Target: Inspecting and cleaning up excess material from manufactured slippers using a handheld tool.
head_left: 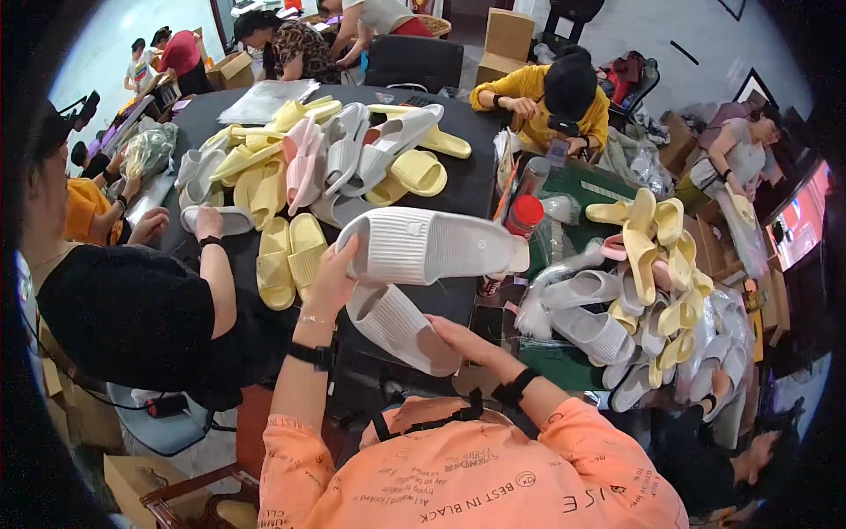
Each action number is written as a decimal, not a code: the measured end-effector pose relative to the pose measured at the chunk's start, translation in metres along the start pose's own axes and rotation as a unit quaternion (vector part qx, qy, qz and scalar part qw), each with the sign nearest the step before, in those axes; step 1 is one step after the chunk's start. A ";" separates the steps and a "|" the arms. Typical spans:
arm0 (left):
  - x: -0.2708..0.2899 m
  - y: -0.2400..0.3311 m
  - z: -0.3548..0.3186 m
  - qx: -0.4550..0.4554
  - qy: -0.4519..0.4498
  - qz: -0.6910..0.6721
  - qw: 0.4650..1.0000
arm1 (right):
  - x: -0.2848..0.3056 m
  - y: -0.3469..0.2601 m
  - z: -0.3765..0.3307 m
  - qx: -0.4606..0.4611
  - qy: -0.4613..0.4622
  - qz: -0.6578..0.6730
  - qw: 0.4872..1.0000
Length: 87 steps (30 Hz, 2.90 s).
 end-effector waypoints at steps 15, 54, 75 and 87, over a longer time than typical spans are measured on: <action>-0.062 -0.088 -0.068 0.178 0.178 0.078 0.965 | 0.086 -0.036 -0.005 0.056 0.301 -0.431 0.849; -0.282 0.095 -0.102 -0.109 -0.282 -0.031 0.953 | 0.172 0.145 -0.206 -0.224 0.434 -0.452 0.747; -0.435 0.098 -0.092 0.030 -0.379 -0.025 0.925 | 0.158 0.119 -0.236 -0.030 0.376 -0.446 0.812; -0.401 0.099 -0.069 0.036 -0.258 -0.012 0.965 | 0.203 0.165 -0.276 -0.148 0.451 -0.491 0.730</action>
Point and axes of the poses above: each hand's wrist, its own z-axis towards the middle knuckle, its own x-axis out of the back of the hand, y = z × x, the point moved 9 cm from there along z, towards the middle knuckle, and after that the axes turned 9 degrees about -y, right-handed, at the moved point
